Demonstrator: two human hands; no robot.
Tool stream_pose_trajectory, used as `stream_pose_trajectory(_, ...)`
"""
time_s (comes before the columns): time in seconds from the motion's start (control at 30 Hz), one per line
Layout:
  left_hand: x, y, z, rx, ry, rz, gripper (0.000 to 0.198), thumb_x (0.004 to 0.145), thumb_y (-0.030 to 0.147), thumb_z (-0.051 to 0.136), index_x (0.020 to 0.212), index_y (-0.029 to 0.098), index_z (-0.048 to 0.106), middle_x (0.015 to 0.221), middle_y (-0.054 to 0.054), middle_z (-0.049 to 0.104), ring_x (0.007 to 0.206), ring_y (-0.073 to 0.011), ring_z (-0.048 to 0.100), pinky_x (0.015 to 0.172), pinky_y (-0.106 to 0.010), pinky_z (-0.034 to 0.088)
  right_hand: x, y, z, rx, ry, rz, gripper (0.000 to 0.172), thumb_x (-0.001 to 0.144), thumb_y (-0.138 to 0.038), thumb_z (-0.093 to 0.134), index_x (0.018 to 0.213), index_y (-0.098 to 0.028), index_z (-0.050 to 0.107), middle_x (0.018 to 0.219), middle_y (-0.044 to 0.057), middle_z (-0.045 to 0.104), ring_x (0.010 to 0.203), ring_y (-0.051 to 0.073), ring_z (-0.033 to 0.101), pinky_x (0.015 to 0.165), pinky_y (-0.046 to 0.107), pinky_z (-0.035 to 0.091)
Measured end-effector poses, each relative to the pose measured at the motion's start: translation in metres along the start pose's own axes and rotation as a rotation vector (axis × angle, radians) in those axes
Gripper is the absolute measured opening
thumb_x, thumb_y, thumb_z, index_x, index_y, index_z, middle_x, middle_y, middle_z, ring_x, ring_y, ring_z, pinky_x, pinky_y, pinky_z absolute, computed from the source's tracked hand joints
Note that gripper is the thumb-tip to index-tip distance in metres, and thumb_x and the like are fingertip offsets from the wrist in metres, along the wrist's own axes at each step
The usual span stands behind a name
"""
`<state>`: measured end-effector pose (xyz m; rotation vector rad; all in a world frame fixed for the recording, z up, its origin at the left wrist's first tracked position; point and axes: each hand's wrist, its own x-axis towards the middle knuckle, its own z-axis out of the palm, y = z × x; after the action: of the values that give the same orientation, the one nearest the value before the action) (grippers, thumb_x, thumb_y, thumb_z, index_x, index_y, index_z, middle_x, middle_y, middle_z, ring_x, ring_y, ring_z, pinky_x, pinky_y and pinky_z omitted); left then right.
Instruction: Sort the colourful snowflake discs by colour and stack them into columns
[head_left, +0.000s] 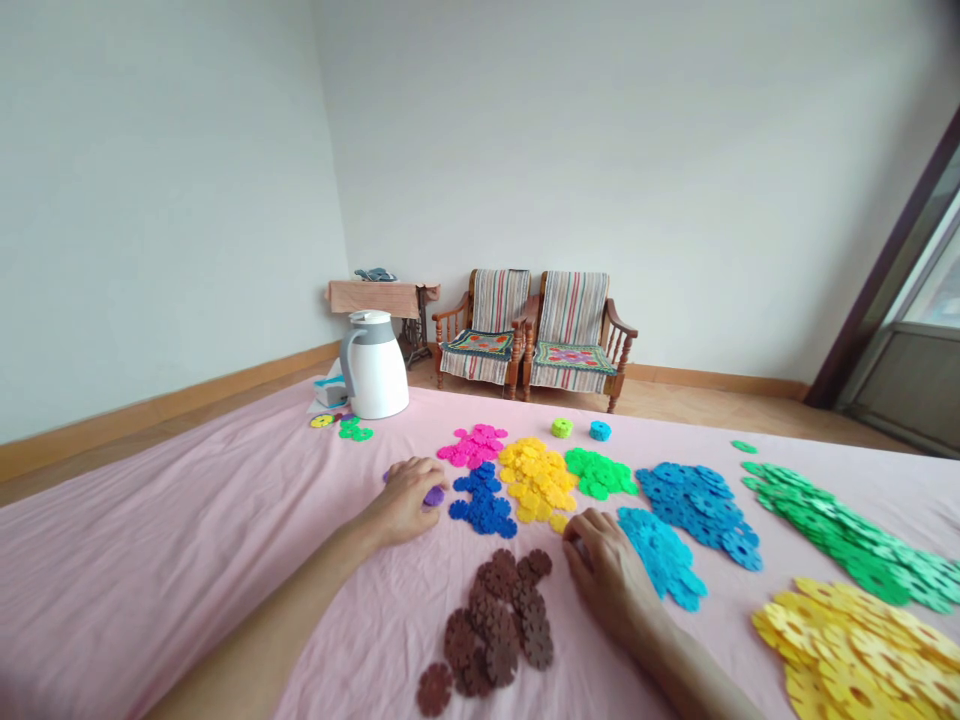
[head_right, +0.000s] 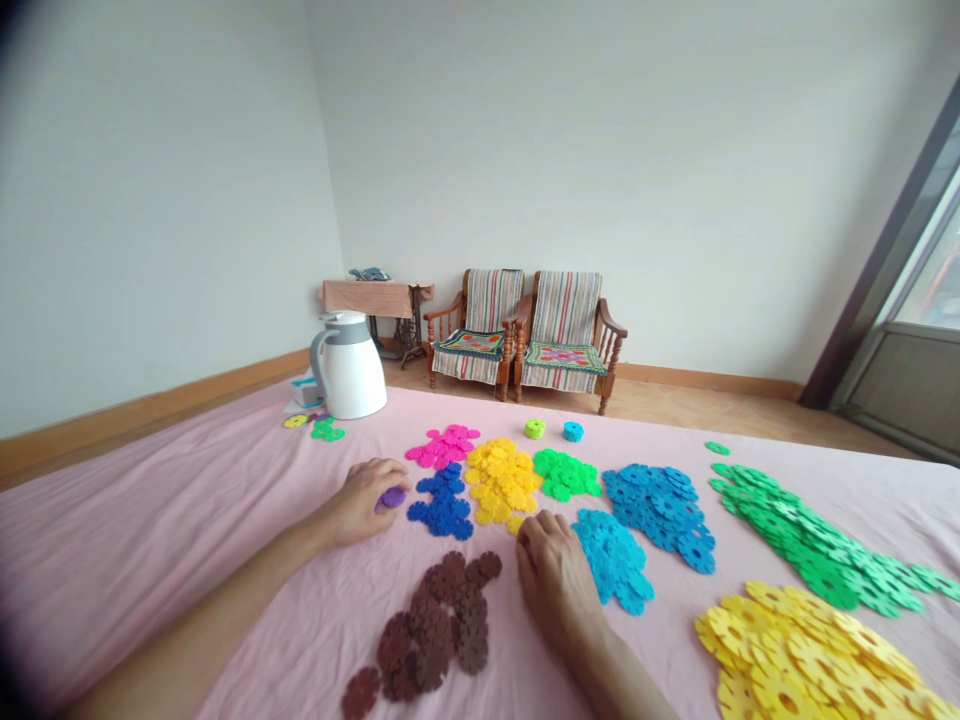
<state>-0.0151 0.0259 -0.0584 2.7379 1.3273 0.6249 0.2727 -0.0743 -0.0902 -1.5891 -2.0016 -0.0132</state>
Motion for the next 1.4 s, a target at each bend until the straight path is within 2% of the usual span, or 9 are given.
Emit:
stream_pose_trajectory(0.17,-0.001,0.021,0.002,-0.003,-0.029,0.000,0.007,0.071,0.020,0.061,0.077,0.021,0.065,0.085,-0.003,0.063,0.092,-0.0223,0.052,0.085,-0.038,0.030,0.000,0.000,0.000,0.012,-0.004,0.000,0.016,0.086,-0.018,0.042,0.077,-0.019,0.055,0.081,0.005,0.056,0.079,0.019,0.049,0.071,0.032,0.036)
stream_pose_trajectory(0.37,0.006,0.029,0.019,-0.108,0.056,0.038,0.012,0.076,0.022,0.062,0.087,0.024,0.066,0.089,-0.002,0.066,0.092,-0.0211,0.055,0.087,-0.038,0.034,0.000,-0.001,0.000,0.020,-0.014,0.009,0.016,0.085,-0.017,0.042,0.077,-0.019,0.056,0.080,0.005,0.056,0.078,0.019,0.050,0.071,0.032,0.037)
stream_pose_trajectory(0.43,0.009,0.017,0.018,-0.157,0.108,0.030,0.016,0.080,0.023,0.056,0.093,0.023,0.066,0.096,-0.003,0.066,0.095,-0.0197,0.056,0.087,-0.034,0.037,0.000,-0.002,-0.002,0.016,-0.011,0.012,0.016,0.085,-0.017,0.042,0.077,-0.019,0.056,0.080,0.005,0.056,0.079,0.019,0.050,0.070,0.032,0.037)
stream_pose_trajectory(0.5,0.012,-0.002,0.014,-0.139,0.174,-0.077,0.022,0.085,0.021,0.046,0.097,0.020,0.064,0.101,-0.006,0.065,0.098,-0.0185,0.056,0.088,-0.031,0.039,-0.001,-0.002,-0.003,0.011,-0.002,0.013,0.016,0.085,-0.017,0.043,0.077,-0.019,0.056,0.080,0.005,0.056,0.079,0.019,0.050,0.070,0.031,0.037)
stream_pose_trajectory(0.63,0.007,-0.045,0.012,0.044,0.156,-0.352,0.025,0.083,0.020,0.044,0.100,0.019,0.062,0.109,-0.008,0.062,0.105,-0.0211,0.052,0.095,-0.036,0.035,-0.001,-0.001,-0.002,0.002,0.004,0.005,0.015,0.085,-0.017,0.044,0.076,-0.019,0.056,0.080,0.004,0.056,0.078,0.019,0.051,0.070,0.031,0.037)
stream_pose_trajectory(0.73,0.001,-0.058,0.020,0.079,0.135,-0.442,0.026,0.084,0.031,0.047,0.103,0.020,0.060,0.111,-0.010,0.061,0.107,-0.0255,0.051,0.093,-0.041,0.035,-0.001,0.001,0.000,0.002,0.001,0.003,0.016,0.085,-0.017,0.043,0.076,-0.019,0.056,0.080,0.005,0.056,0.078,0.019,0.050,0.070,0.031,0.037)
stream_pose_trajectory(0.9,-0.005,-0.036,0.031,0.044,0.092,-0.326,0.034,0.084,0.038,0.046,0.112,0.019,0.056,0.115,-0.008,0.058,0.111,-0.0224,0.048,0.097,-0.036,0.033,-0.001,0.000,0.000,0.003,-0.013,0.005,0.017,0.086,-0.018,0.041,0.076,-0.019,0.055,0.079,0.005,0.056,0.078,0.019,0.050,0.071,0.032,0.037)
stream_pose_trajectory(1.07,-0.013,-0.010,0.027,-0.130,0.117,-0.125,0.038,0.071,0.031,0.063,0.107,0.018,0.059,0.108,-0.008,0.059,0.102,-0.0229,0.052,0.090,-0.033,0.040,0.000,-0.001,-0.002,0.012,-0.013,0.005,0.016,0.086,-0.017,0.043,0.076,-0.019,0.056,0.080,0.005,0.056,0.079,0.019,0.050,0.071,0.032,0.037)
stream_pose_trajectory(1.4,-0.018,0.005,0.025,-0.158,0.161,-0.057,0.030,0.071,0.032,0.064,0.100,0.022,0.062,0.102,-0.006,0.059,0.097,-0.0236,0.052,0.087,-0.037,0.041,-0.001,0.003,0.001,0.013,0.007,-0.007,0.016,0.084,-0.017,0.043,0.077,-0.019,0.056,0.080,0.004,0.056,0.078,0.019,0.050,0.071,0.032,0.036)
